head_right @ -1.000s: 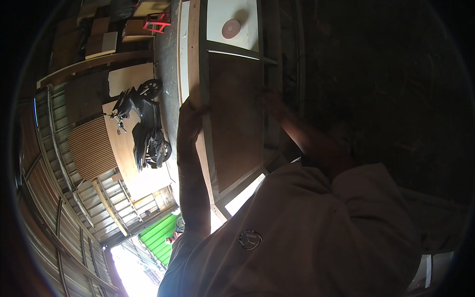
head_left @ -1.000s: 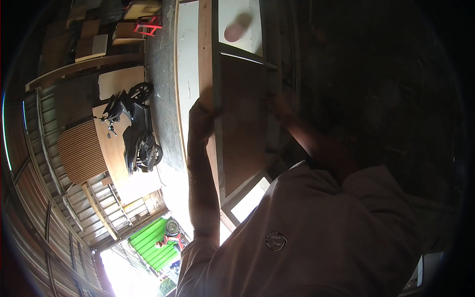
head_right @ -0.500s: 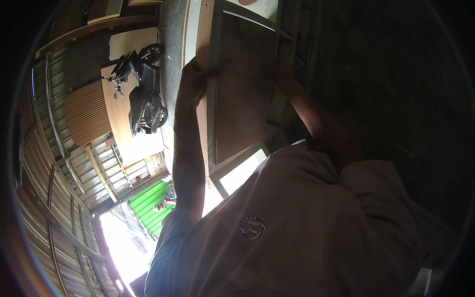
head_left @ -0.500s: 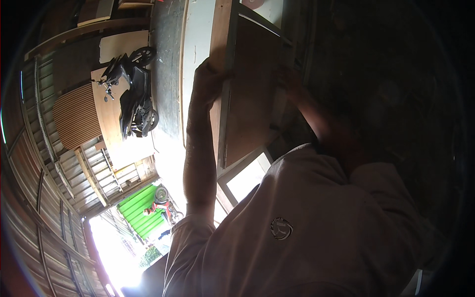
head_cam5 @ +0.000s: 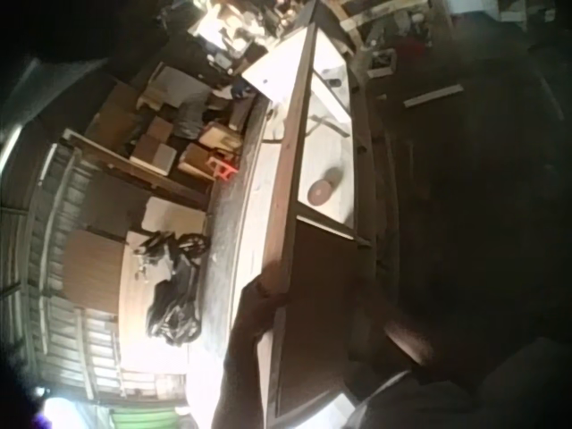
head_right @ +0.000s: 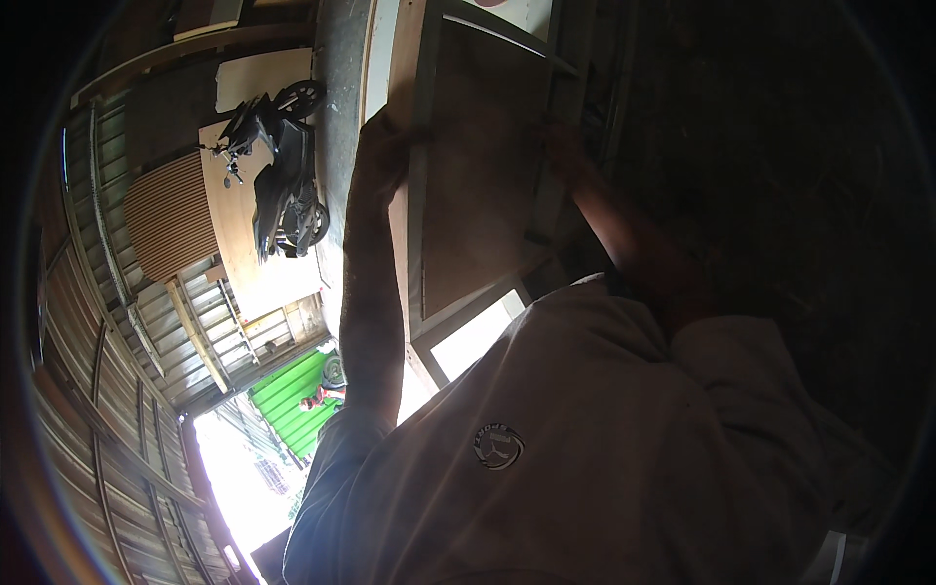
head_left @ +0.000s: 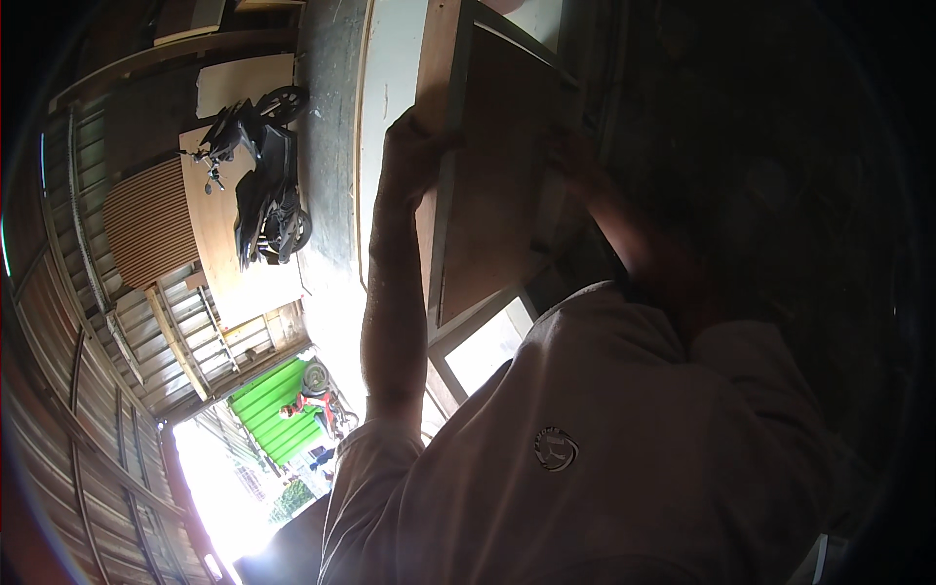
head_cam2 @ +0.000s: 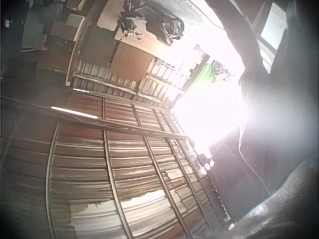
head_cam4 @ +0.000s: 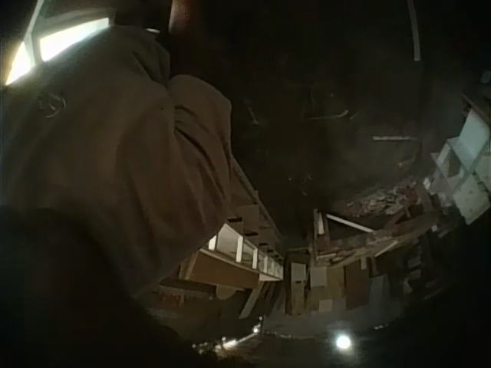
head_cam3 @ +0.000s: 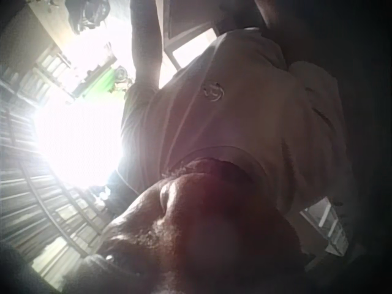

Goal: The person uses a drill and a grinder to prepare a metal strip, then fits a wooden panel into a shelf frame by hand.

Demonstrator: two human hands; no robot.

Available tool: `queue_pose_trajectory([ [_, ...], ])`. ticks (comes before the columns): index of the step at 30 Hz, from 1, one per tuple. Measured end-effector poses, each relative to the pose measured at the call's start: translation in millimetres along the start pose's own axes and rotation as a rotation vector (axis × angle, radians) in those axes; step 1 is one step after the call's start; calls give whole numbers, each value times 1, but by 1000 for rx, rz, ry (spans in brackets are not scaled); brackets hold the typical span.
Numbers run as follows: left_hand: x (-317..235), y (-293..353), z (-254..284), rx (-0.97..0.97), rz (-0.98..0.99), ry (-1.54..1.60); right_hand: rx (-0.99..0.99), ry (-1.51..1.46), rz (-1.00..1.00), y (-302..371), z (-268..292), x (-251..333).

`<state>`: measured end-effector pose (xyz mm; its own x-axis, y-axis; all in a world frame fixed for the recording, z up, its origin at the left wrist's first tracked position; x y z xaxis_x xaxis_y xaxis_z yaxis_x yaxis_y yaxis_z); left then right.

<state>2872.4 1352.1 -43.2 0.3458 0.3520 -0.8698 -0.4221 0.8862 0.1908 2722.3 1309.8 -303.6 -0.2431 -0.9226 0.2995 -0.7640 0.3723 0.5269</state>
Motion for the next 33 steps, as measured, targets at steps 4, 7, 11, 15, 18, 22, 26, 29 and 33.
queue_pose_trajectory([
  [4,3,0,2,-16,-1,-37,38,-63,23,-7,5,-6],
  [7,4,-3,2,4,4,-52,-42,61,81,-19,16,-12],
  [11,-4,-4,-4,-18,-83,46,2,175,191,-32,27,-16],
  [15,-17,6,2,-16,-127,-553,-61,525,425,1,0,-2],
  [18,-30,9,-3,-33,-74,-571,-35,93,247,14,-1,8],
  [22,-29,3,-7,-24,-160,-495,-80,1020,337,-4,9,8],
  [26,-26,6,-6,-45,-145,-425,-254,392,-81,1,-3,9],
  [29,-26,4,-6,-57,-123,-402,-241,536,-13,-8,5,6],
  [33,-13,6,0,-36,-132,-337,-340,653,-32,-17,15,-8],
])
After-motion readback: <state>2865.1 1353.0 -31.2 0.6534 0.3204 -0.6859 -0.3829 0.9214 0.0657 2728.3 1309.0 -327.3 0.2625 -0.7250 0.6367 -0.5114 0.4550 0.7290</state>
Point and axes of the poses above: each hand's wrist, its own y-axis away from the middle knuckle, its own z-axis out of the back of the hand, x = y × z, the point moved 5 cm from there along -y, towards the middle knuckle, and after that the axes turned 15 degrees about -z, right-handed, at the moved point
